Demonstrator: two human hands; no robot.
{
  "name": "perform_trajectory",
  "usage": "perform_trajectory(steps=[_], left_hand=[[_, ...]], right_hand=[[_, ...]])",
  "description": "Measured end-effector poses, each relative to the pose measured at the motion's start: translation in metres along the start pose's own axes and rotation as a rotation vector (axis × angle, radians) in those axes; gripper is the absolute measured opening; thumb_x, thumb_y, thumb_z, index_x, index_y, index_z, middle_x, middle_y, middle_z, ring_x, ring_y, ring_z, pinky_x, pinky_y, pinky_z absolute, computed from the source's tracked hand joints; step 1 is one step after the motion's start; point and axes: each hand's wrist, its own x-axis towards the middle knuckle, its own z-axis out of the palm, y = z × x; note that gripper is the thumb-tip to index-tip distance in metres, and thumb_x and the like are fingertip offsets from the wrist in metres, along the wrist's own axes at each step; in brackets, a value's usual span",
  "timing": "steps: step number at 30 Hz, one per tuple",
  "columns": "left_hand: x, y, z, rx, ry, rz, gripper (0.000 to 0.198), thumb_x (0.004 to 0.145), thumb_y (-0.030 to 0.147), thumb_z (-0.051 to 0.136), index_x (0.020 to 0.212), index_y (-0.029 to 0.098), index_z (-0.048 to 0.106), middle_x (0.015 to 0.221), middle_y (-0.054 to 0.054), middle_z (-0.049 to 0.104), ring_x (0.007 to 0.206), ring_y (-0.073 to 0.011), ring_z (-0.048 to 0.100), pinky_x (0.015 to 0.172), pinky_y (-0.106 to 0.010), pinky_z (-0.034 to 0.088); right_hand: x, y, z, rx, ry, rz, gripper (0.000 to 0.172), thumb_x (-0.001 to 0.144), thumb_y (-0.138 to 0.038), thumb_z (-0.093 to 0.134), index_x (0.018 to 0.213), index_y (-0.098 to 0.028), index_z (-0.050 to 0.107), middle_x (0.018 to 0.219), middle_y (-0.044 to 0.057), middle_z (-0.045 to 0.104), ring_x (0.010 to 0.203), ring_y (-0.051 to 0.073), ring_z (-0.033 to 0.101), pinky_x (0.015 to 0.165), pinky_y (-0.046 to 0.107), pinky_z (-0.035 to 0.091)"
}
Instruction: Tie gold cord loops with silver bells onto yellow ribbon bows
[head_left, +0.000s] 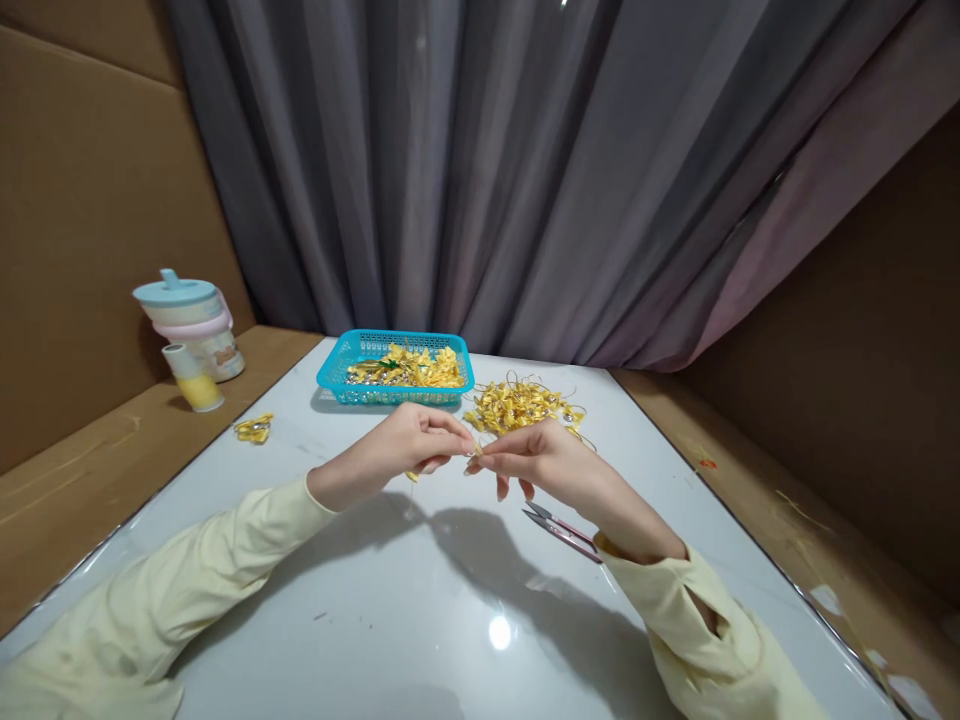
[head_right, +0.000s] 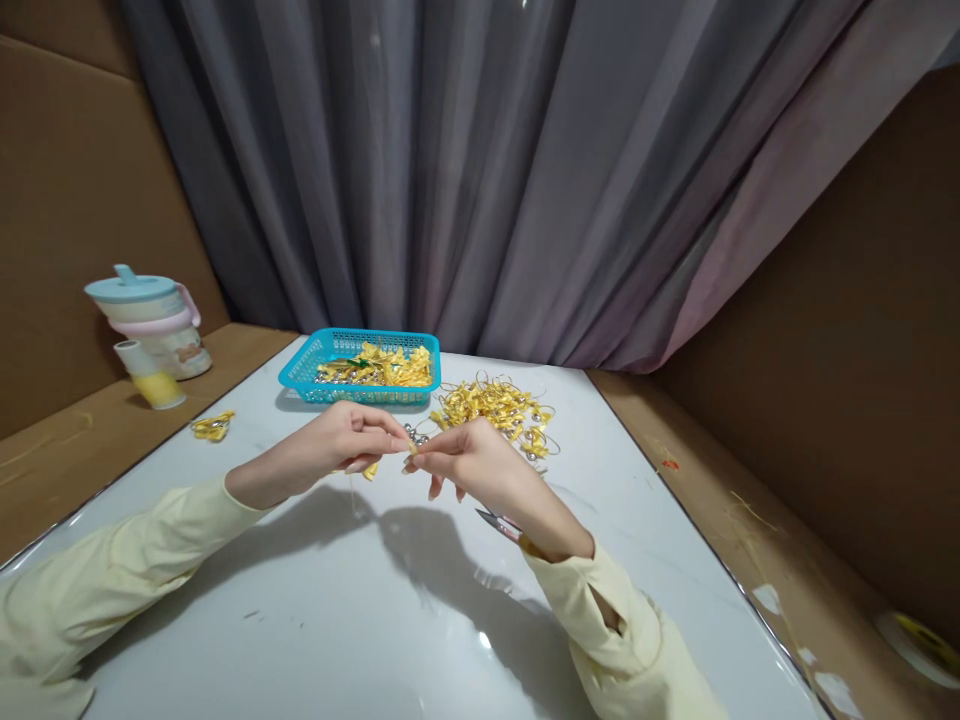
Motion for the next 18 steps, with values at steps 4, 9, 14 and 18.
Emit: perform_trajectory(steps=[4,9,14,18], left_hand=[[0.005,-0.004,-0.003,-0.109,-0.105,-0.042,0.015,0.077,0.029,0.059,0.073,0.015,0.065,0.042,0.009,0.027,0.042,-0.0059,0.020,0.042,-0.022,0.015],[0.010,-0.011,-0.005,-0.228,-0.194,-0.105,0.016,0.077,0.030,0.061,0.074,0.015,0.065,0.039,0.010,0.025,0.039,-0.0054,0.015,0.042,-0.023,0.012],[0.012,-0.012,-0.003,-0.258,-0.200,-0.130,0.017,0.077,0.031,0.061,0.075,0.014,0.065,0.036,0.010,0.024,0.038,-0.0047,0.013,0.041,-0.022,0.012],[0.012,-0.013,-0.002,-0.263,-0.142,-0.132,0.016,0.077,0.029,0.060,0.076,0.014,0.066,0.036,0.011,0.022,0.038,-0.0052,0.013,0.040,-0.022,0.012]], right_hand=[[0.000,0.002,-0.001,0.044,-0.030,-0.037,0.020,0.079,-0.022,0.057,0.083,-0.012,0.074,0.054,0.001,0.060,0.049,0.008,0.052,0.042,0.017,0.038],[0.004,0.004,-0.002,0.070,-0.097,-0.079,0.020,0.081,-0.021,0.056,0.085,-0.013,0.073,0.052,0.000,0.059,0.049,0.008,0.054,0.043,0.016,0.040],[0.005,0.005,-0.002,-0.044,-0.081,-0.076,0.021,0.082,-0.023,0.053,0.093,-0.012,0.068,0.074,0.005,0.066,0.058,0.012,0.061,0.044,0.019,0.043],[-0.006,0.001,-0.001,-0.418,0.233,-0.147,0.016,0.081,-0.013,0.051,0.091,-0.015,0.064,0.083,0.005,0.068,0.066,0.014,0.062,0.056,0.022,0.044]])
